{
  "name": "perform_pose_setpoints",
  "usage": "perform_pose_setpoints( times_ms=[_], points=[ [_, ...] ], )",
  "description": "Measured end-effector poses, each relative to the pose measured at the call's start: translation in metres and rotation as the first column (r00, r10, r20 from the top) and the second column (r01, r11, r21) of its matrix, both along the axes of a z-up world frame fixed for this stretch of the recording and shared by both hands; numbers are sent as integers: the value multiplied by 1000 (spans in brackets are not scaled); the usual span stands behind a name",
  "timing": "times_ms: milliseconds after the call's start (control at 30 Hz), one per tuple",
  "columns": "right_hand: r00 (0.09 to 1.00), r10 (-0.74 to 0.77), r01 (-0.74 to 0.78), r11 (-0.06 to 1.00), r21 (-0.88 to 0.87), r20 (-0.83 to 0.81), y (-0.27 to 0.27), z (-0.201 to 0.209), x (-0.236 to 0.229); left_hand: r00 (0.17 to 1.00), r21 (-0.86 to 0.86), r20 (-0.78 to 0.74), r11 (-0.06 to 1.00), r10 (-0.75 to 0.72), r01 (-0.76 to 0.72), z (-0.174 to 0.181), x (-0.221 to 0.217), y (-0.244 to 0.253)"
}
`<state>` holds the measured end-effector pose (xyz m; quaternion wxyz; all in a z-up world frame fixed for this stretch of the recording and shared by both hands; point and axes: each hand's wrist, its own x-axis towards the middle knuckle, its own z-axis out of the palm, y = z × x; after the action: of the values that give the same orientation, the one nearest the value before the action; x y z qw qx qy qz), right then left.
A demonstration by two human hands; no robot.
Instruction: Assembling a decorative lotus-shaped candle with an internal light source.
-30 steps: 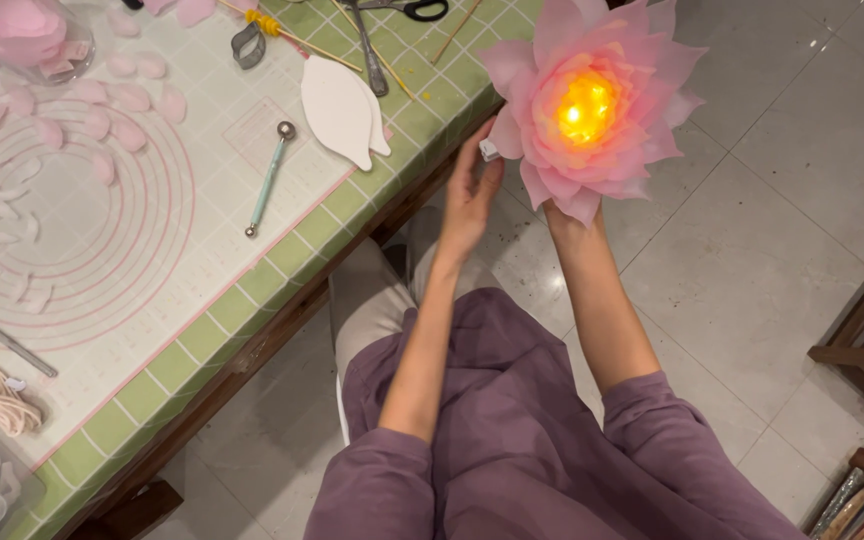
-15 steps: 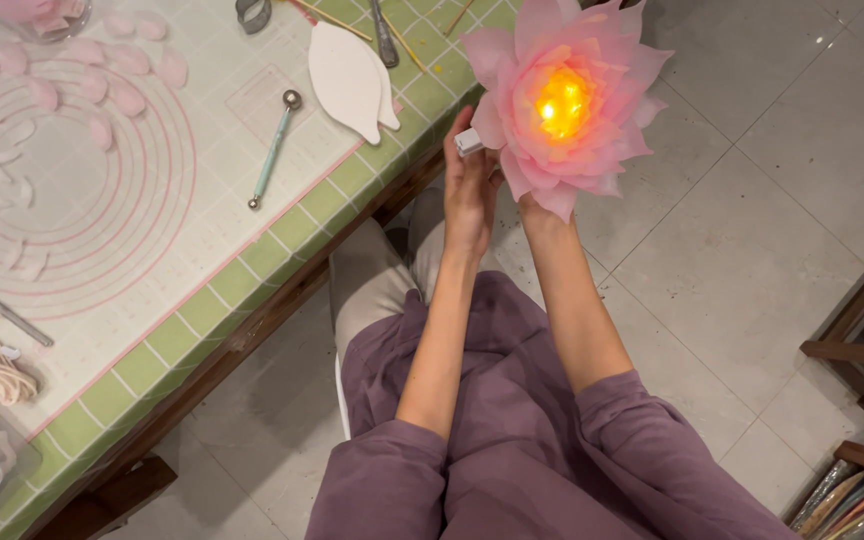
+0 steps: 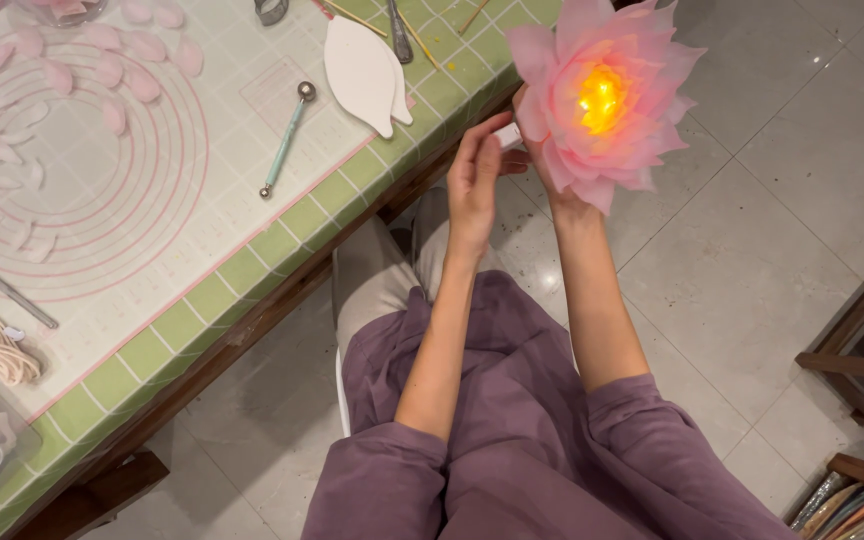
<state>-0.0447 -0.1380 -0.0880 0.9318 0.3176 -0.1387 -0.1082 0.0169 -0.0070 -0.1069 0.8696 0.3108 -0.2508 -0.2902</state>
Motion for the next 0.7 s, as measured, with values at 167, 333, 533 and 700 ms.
perform_pose_setpoints(
  times_ms=[167,333,533,700],
  points=[
    [605,-780,183,330,-926,-158,-7,-56,0,978,143,118,972,171,-187,-6,4,0],
    [568,-810,167,286,-943,-145,13,-59,-23,986,96,71,983,150,-156,-1,8,9],
    [533,-840,93,172,-981,-97,17,-35,-5,997,77,-22,994,75,-73,-1,14,15],
    [513,-857,25,76,-997,-53,25,-29,-6,991,-39,-129,998,48,-54,-16,20,15]
  ],
)
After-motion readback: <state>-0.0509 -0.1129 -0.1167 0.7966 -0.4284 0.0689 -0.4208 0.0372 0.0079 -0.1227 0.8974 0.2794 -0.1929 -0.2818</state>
